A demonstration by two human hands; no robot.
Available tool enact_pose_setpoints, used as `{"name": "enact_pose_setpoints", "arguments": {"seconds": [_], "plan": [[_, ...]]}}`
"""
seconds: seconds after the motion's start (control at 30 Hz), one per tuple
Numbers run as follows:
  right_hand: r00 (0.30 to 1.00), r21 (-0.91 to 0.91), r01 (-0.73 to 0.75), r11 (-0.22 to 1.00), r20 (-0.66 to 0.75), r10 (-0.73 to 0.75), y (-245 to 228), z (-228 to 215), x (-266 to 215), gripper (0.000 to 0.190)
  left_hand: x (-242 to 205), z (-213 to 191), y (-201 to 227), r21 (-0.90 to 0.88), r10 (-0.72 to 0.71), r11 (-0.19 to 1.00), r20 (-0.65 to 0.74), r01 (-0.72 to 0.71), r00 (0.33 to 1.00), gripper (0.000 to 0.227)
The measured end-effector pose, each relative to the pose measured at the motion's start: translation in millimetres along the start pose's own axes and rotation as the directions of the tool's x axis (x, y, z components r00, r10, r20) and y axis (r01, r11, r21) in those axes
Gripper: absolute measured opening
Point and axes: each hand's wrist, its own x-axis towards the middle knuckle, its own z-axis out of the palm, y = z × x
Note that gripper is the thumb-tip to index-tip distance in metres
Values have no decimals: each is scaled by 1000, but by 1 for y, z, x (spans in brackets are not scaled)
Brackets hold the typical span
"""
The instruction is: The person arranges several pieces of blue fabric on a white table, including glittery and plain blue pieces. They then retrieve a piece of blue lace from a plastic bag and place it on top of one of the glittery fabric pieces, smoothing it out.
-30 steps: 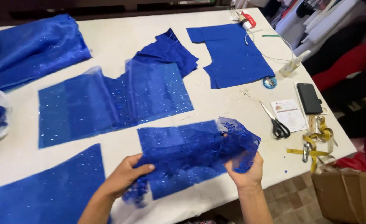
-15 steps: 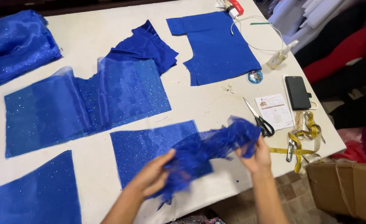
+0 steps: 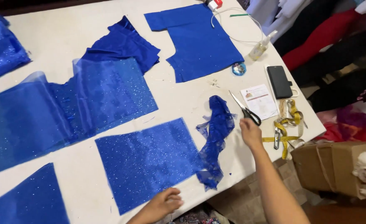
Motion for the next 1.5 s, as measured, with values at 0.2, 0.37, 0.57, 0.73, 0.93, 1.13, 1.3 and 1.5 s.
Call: {"name": "enact_pose_setpoints", "arguments": {"seconds": [0.2,0.37,0.57,0.73,0.93,1.13,1.3,1.5], "plan": [[977,-280,209,937,8,-215,77,0,-17,30,-11,-9,1,-37,-252,968,-125,249,960,34],[890,-499,441,746,134,-436,88,11,8,38,43,35,49,430,42,899,-269,81,962,34],[966,-603,233,763,233,-111,74,-5,47,55,158,81,89,730,348,670,-468,134,812,57],[733,-275,677,683,334,-592,25,8,51,44,224,90,81,673,382,689,-653,269,654,39],[380,30,900,434,431,-818,11,43,94,30,211,112,106,376,291,926,-778,41,556,10],[739,291,215,932,576,-350,-32,-47,120,14,192,121,149,209,170,978,-799,2,576,20],[774,346,112,932,558,-300,-43,-89,115,16,209,139,171,441,38,829,-656,342,753,87],[893,163,249,955,342,-291,-37,-133,101,20,232,128,155,547,444,835,-601,-64,665,27]]}}
